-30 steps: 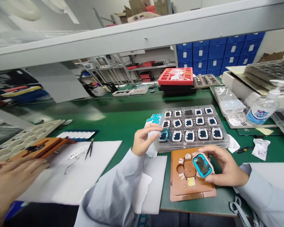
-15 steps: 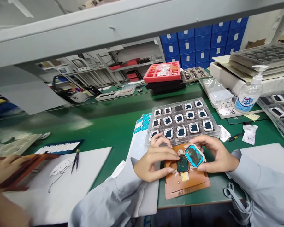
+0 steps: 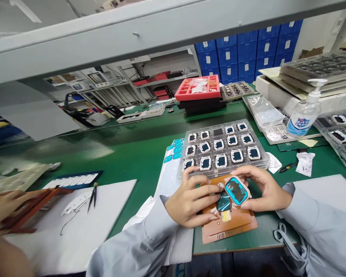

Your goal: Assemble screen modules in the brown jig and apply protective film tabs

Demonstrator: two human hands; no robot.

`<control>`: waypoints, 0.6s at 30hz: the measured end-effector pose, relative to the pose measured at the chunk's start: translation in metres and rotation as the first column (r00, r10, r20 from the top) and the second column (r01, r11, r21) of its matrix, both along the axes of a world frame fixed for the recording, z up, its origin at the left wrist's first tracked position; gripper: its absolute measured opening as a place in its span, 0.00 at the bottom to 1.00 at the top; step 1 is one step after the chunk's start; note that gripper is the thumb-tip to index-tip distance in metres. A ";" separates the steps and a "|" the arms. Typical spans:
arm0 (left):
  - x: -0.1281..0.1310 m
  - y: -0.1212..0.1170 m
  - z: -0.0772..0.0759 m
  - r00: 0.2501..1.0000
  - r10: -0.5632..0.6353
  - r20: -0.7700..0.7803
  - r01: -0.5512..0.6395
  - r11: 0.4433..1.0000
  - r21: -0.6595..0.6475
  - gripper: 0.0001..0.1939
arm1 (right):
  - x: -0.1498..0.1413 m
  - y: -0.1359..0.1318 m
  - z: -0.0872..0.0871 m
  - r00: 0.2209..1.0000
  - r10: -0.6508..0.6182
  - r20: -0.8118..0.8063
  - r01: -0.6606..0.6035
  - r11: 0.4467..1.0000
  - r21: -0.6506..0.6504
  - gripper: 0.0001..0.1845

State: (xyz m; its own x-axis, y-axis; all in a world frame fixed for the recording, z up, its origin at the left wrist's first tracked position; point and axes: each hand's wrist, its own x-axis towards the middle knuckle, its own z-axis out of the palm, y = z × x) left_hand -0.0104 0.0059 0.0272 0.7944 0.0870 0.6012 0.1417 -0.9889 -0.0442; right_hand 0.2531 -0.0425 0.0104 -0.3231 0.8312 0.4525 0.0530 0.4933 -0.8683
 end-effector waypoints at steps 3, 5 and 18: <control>0.002 -0.001 -0.001 0.999 -0.043 0.023 0.044 0.999 -0.013 0.16 | 0.000 0.000 0.000 1.000 0.006 -0.006 -0.006 1.000 -0.002 0.28; 0.003 -0.001 -0.002 0.997 -0.076 0.016 0.076 0.997 -0.024 0.15 | 0.000 0.000 0.000 1.000 -0.005 0.001 0.005 1.000 -0.031 0.29; 0.010 0.005 -0.014 0.982 -0.185 -0.021 0.183 0.979 -0.090 0.18 | -0.007 0.087 0.061 0.638 -0.461 0.617 0.371 0.886 0.279 0.26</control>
